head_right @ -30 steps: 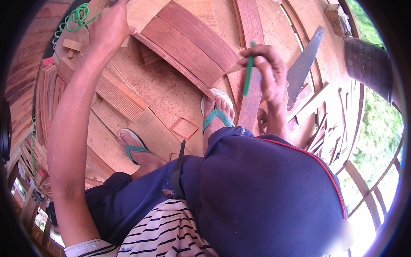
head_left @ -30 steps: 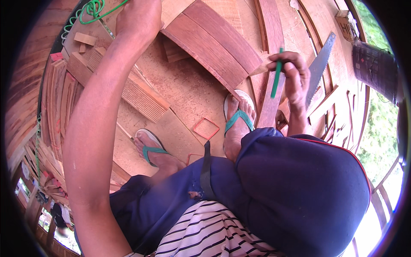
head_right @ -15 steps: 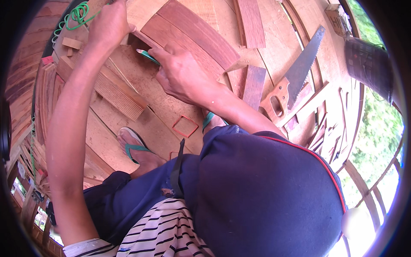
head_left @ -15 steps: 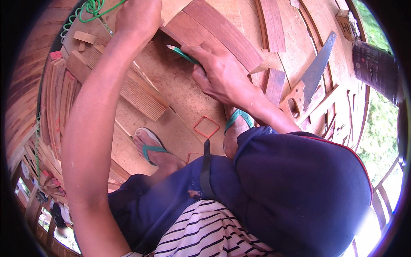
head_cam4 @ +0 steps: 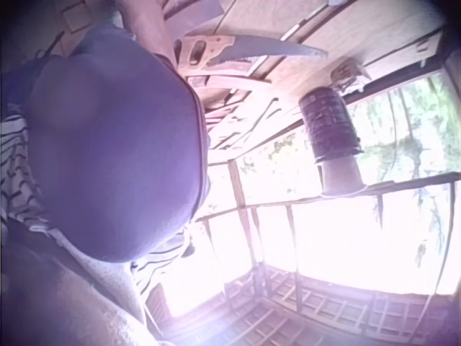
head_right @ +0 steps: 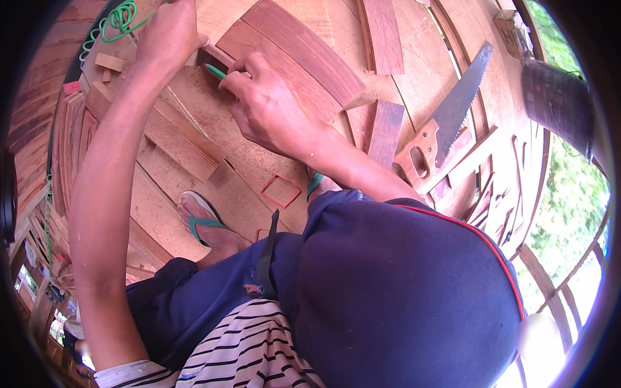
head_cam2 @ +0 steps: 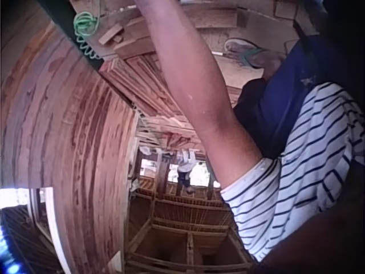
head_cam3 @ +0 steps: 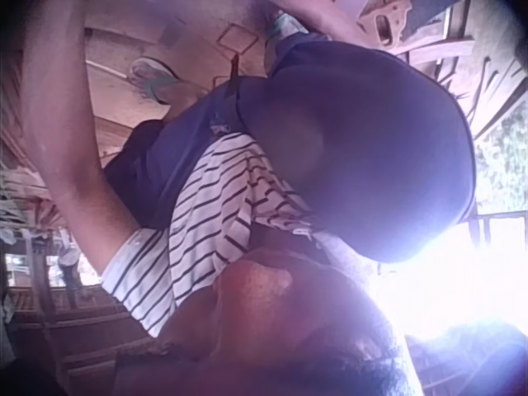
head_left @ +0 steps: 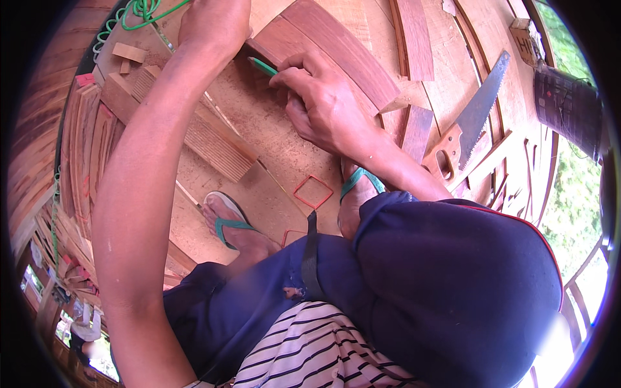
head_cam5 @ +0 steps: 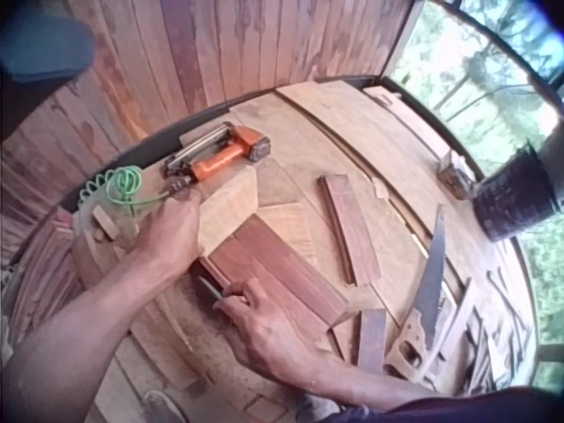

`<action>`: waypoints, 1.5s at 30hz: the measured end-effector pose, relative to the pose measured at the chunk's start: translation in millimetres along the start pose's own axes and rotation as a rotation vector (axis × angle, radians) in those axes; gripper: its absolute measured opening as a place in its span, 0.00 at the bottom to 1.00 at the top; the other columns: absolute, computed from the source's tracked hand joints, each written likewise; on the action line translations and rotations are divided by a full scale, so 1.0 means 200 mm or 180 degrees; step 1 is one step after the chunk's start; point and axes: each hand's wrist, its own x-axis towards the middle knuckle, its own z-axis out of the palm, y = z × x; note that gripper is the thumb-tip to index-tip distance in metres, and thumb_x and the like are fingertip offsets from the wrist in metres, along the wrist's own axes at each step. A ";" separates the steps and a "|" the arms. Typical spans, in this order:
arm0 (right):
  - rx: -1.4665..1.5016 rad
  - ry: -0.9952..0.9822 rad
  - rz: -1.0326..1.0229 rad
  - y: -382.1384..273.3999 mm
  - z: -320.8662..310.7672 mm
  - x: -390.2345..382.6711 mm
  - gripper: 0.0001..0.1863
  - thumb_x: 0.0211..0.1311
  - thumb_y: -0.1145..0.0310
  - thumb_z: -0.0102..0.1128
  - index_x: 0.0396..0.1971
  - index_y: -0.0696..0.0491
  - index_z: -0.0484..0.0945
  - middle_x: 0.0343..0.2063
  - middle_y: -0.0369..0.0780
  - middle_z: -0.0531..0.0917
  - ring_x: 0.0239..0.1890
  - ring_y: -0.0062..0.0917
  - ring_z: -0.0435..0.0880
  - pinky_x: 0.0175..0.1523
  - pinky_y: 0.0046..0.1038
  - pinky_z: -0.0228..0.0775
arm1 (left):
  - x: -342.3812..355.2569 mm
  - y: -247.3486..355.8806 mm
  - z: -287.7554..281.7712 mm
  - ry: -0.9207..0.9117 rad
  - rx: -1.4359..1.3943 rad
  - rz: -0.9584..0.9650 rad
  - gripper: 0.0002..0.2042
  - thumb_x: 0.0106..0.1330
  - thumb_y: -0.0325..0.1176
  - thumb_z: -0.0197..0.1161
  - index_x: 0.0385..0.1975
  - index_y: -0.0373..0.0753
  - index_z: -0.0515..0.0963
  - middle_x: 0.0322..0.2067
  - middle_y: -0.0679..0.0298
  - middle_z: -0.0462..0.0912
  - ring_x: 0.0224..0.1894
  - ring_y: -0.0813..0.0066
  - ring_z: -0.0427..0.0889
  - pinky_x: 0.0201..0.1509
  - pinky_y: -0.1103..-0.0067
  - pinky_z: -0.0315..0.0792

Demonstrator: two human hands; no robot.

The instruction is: The person sits on a wooden floor and arranges several small wooden planks. They use a metal ruler and a pencil to measure and mark lines on the planks. The person repeatedly repositions the planks and ruler to mark multiple pieces.

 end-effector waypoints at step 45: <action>-0.2137 -0.0354 -0.1006 0.10 0.19 0.18 0.11 0.63 0.65 0.53 0.37 0.49 0.85 0.40 0.39 0.83 0.40 0.28 0.84 0.46 0.34 0.68 | -0.02 -0.03 0.01 0.0209 0.0130 0.0105 0.17 0.63 0.24 0.64 0.52 0.32 0.75 0.36 0.42 0.87 0.43 0.42 0.88 0.47 0.57 0.83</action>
